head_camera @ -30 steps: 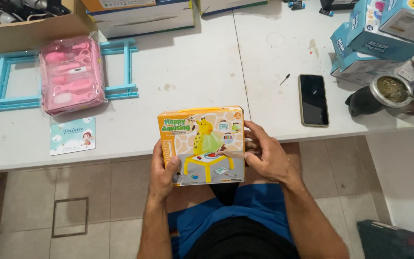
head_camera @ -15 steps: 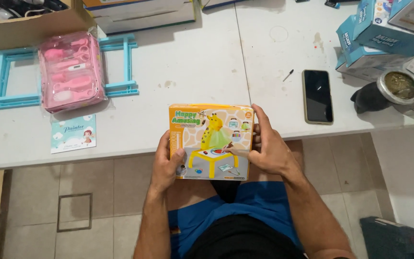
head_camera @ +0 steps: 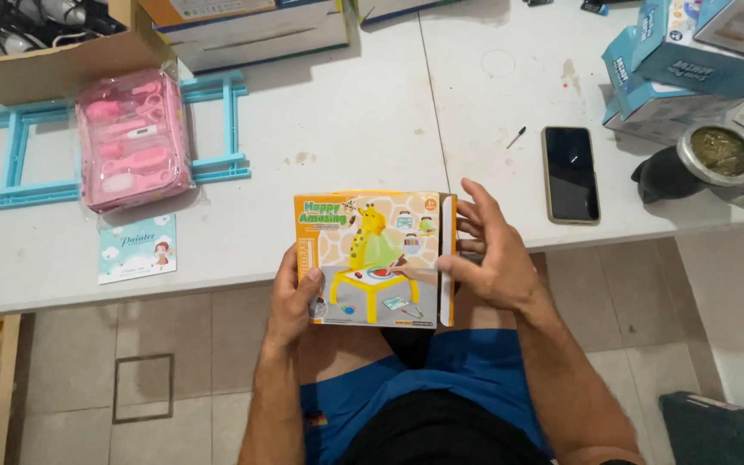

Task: Unboxing and disassembling a giraffe-themed toy drawing board to inspect its components.

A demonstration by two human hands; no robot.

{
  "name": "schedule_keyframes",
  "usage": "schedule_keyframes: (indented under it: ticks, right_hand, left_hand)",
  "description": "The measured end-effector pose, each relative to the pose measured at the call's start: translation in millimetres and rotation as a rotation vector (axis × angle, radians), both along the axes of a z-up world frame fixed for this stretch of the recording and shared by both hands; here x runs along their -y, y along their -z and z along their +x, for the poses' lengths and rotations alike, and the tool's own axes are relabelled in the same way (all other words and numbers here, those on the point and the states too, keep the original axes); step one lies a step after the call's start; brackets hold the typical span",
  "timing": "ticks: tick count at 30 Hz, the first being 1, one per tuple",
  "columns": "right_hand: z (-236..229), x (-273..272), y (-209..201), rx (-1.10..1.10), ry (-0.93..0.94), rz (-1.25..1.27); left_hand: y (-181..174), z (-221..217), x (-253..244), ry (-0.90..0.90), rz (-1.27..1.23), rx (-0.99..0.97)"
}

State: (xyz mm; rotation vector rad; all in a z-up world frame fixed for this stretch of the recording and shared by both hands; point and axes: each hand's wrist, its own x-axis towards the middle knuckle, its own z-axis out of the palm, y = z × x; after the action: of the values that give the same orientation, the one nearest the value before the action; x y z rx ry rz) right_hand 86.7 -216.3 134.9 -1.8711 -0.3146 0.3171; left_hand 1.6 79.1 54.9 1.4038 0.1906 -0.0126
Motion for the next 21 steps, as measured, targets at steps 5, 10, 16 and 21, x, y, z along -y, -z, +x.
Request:
schedule_keyframes:
  ticks: [5, 10, 16, 21]
  right_hand:
    - [5.9, 8.0, 38.7, 0.051, -0.048, 0.373]
    - [0.6, 0.7, 40.4, 0.047, -0.092, 0.64]
    - [-2.5, -20.1, 32.2, 0.301, -0.039, 0.366]
    - [10.8, -11.6, 38.1, 1.102, 0.2, -0.299]
  left_hand:
    - [29.2, 2.2, -6.2, -0.047, -0.197, 0.061]
    - [58.2, 2.0, -12.4, -0.032, -0.517, 0.084]
    - [43.5, 3.2, -4.2, 0.005, -0.632, 0.113]
    - [14.2, -0.8, -14.5, -0.096, -0.313, 0.217]
